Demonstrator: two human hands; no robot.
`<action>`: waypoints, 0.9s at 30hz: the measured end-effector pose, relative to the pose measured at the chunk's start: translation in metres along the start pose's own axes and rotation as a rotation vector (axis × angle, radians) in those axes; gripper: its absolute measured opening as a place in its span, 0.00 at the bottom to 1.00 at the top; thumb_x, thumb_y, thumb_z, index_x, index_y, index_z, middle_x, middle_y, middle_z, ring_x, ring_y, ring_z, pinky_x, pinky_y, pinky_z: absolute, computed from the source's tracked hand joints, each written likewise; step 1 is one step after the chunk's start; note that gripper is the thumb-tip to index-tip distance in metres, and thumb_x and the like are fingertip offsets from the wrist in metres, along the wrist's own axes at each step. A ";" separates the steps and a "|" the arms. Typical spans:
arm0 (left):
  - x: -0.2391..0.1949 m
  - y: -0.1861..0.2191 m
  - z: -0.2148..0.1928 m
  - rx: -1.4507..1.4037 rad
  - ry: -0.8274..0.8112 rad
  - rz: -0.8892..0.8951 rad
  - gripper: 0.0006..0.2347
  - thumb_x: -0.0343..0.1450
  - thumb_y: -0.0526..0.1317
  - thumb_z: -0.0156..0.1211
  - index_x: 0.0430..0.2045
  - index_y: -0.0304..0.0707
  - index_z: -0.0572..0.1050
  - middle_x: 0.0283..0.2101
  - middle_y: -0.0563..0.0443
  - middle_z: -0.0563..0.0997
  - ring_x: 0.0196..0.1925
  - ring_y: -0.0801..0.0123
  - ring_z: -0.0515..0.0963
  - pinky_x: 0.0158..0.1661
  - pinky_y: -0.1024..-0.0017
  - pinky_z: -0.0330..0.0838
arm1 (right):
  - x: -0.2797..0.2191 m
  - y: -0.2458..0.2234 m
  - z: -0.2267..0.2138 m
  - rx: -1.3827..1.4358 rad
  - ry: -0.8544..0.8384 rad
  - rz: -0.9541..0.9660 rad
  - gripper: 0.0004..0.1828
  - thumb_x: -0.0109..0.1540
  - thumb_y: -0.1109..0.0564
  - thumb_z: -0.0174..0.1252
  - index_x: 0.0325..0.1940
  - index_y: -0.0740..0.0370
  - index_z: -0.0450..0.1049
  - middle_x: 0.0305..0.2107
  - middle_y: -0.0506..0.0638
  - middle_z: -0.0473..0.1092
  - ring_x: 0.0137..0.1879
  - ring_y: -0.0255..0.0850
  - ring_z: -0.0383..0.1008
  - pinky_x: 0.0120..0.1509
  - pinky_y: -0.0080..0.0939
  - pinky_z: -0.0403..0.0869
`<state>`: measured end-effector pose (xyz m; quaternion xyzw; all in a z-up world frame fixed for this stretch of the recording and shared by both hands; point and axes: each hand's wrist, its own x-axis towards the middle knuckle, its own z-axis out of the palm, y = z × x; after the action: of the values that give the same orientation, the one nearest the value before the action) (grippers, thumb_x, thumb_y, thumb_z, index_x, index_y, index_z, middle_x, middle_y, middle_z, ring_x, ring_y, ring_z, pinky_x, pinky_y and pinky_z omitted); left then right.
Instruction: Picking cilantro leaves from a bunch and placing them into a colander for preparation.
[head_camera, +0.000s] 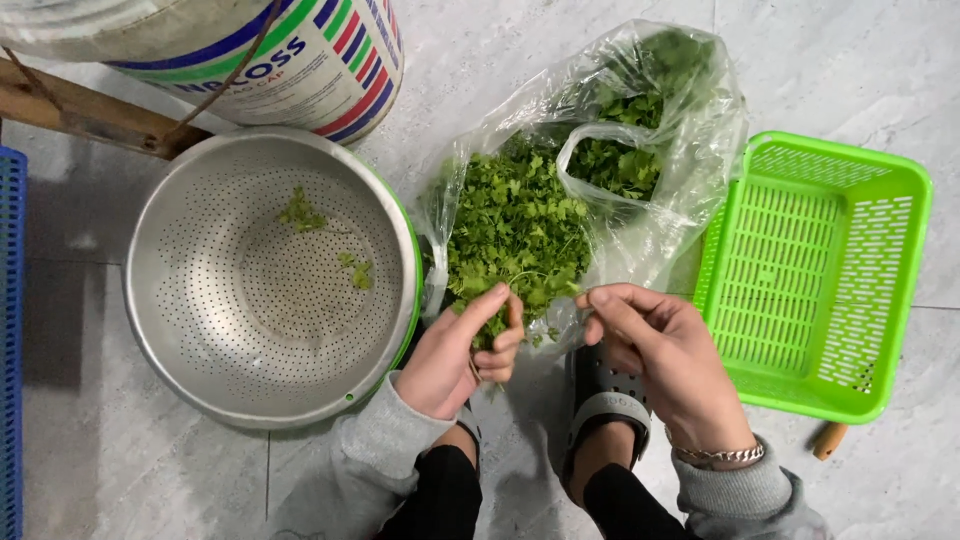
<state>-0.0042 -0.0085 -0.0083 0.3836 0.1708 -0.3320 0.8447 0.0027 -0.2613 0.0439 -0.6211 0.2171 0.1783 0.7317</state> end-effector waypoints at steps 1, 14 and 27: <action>0.000 0.002 0.000 -0.021 -0.001 0.005 0.18 0.96 0.49 0.49 0.45 0.35 0.76 0.31 0.58 0.65 0.25 0.81 0.60 0.27 0.78 0.58 | -0.002 -0.003 0.001 -0.009 0.012 0.002 0.17 0.79 0.57 0.70 0.44 0.75 0.90 0.21 0.58 0.75 0.21 0.32 0.52 0.27 0.36 0.55; 0.000 0.018 0.009 -0.100 -0.096 0.039 0.10 0.92 0.45 0.55 0.48 0.39 0.78 0.33 0.55 0.77 0.26 0.76 0.67 0.30 0.73 0.64 | -0.028 0.024 -0.028 0.076 0.000 0.053 0.15 0.76 0.57 0.70 0.59 0.73 0.93 0.38 0.55 0.85 0.25 0.31 0.58 0.28 0.34 0.56; -0.011 -0.012 0.037 0.101 -0.023 0.091 0.13 0.89 0.41 0.61 0.58 0.26 0.85 0.37 0.54 0.79 0.31 0.77 0.71 0.33 0.74 0.63 | -0.063 0.038 -0.003 0.221 -0.011 0.016 0.14 0.75 0.64 0.71 0.62 0.74 0.93 0.37 0.55 0.85 0.27 0.30 0.61 0.29 0.32 0.58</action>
<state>-0.0196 -0.0380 0.0158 0.4293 0.1263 -0.3061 0.8403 -0.0714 -0.2575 0.0458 -0.5339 0.2363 0.1625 0.7954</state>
